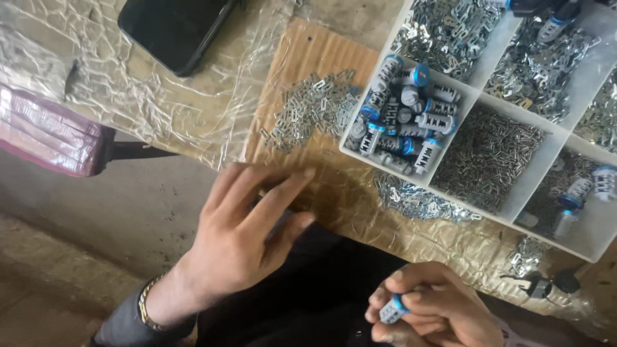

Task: The person sits at a workshop table assembling small padlocks. They pick small metal lock components from a compartment organizer box, insert and press the parts into a padlock body by hand, and use a key to turn and test a lock before continuing with the next one.

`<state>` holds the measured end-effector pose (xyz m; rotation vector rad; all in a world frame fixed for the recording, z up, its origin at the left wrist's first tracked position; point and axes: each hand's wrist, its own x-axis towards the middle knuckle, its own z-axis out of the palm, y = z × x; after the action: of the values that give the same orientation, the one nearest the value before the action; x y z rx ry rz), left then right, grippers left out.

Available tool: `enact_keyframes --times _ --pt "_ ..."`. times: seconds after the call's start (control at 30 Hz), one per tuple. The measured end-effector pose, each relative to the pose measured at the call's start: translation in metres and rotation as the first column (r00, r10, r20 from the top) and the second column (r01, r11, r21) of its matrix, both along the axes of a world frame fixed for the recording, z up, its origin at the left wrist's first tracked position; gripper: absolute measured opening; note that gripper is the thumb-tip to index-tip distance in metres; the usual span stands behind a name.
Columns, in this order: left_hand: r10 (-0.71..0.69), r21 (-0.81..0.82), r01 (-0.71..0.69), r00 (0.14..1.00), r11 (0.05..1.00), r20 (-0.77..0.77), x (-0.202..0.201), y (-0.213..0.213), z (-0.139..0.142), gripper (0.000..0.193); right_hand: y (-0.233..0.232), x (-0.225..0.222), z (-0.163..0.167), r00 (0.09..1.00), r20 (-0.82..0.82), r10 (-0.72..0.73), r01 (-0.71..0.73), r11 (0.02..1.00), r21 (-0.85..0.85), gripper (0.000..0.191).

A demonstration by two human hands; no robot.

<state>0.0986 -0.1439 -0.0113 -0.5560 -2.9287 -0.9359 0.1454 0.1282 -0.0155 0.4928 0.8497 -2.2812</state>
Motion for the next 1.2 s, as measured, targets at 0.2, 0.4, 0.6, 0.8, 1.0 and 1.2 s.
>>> enact_keyframes --times 0.2,0.4,0.6,0.8,1.0,1.2 --pt "-0.111 -0.245 0.101 0.993 0.964 -0.027 -0.026 0.01 0.019 0.063 -0.004 0.059 -0.036 0.831 -0.536 -0.147 0.324 0.912 0.252 0.045" --pt "-0.322 0.04 0.331 0.935 0.943 -0.146 -0.006 0.003 -0.001 0.021 0.001 0.061 -0.011 0.83 -0.511 -0.222 0.418 0.855 0.308 0.042" --pt "-0.267 0.309 0.23 0.96 0.923 0.084 0.014 0.069 0.003 0.029 0.019 0.083 -0.008 0.821 -0.44 -0.364 0.534 0.762 0.366 0.042" --pt "-0.504 0.629 0.395 0.864 0.669 -0.006 -0.002 0.135 0.012 0.029 0.041 0.108 -0.02 0.797 -0.483 -0.363 0.588 0.649 0.482 0.036" --pt "-0.611 0.418 0.586 0.787 0.694 -0.089 -0.002 0.11 0.012 0.031 0.036 0.093 -0.014 0.813 -0.501 -0.297 0.533 0.726 0.434 0.031" --pt "-0.46 0.553 0.189 0.789 0.812 0.406 -0.002 0.086 0.019 0.023 0.023 0.082 -0.014 0.852 -0.492 -0.179 0.396 0.834 0.383 0.025"
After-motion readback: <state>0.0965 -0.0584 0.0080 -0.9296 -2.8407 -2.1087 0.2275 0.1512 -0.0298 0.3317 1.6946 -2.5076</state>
